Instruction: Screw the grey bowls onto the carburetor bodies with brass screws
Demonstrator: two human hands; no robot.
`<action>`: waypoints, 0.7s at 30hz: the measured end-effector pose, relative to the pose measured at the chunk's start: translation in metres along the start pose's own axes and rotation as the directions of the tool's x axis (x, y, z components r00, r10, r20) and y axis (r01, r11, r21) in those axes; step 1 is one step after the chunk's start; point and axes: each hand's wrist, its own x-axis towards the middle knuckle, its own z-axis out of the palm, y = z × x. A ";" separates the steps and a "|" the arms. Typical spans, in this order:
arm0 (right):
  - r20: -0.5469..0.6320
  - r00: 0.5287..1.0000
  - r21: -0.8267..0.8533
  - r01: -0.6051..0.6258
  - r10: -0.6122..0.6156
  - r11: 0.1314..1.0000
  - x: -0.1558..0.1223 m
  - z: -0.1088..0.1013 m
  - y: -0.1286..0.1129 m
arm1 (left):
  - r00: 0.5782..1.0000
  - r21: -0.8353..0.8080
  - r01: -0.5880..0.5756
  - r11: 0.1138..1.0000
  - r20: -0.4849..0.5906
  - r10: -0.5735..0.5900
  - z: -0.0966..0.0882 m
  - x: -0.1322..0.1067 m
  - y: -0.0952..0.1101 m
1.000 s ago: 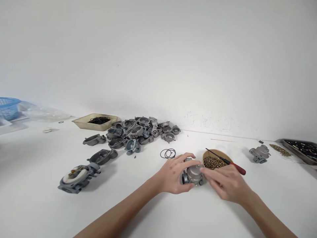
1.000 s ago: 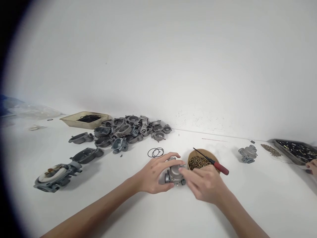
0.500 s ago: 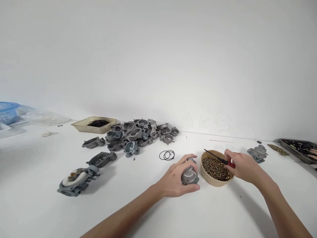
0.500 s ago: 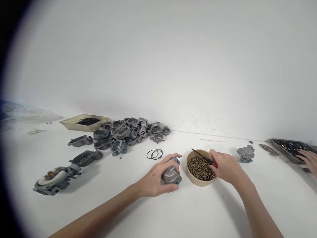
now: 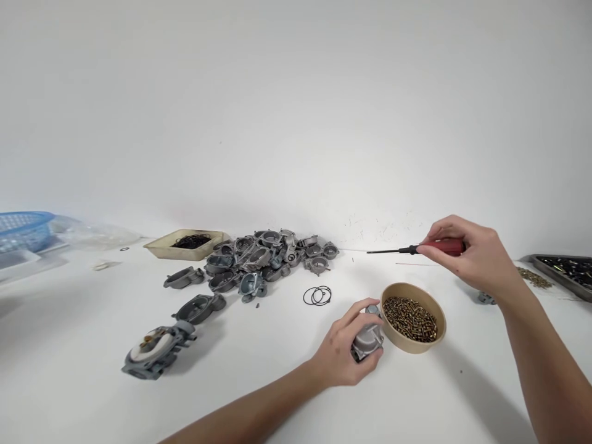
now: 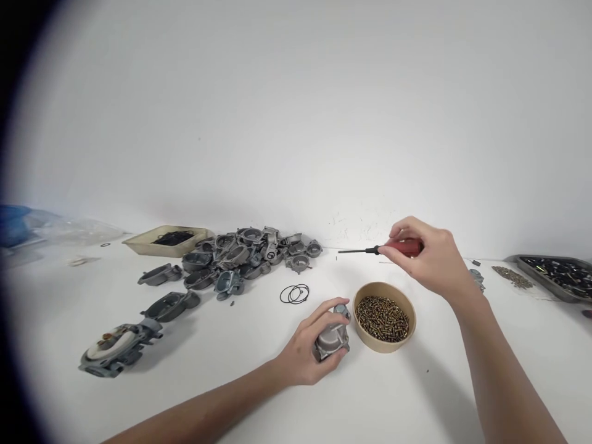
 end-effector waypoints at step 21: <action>0.162 0.905 0.332 0.324 -0.392 0.886 0.000 0.036 -0.022 | 0.966 -0.226 0.256 0.940 0.030 -0.256 -0.005 -0.002 -0.007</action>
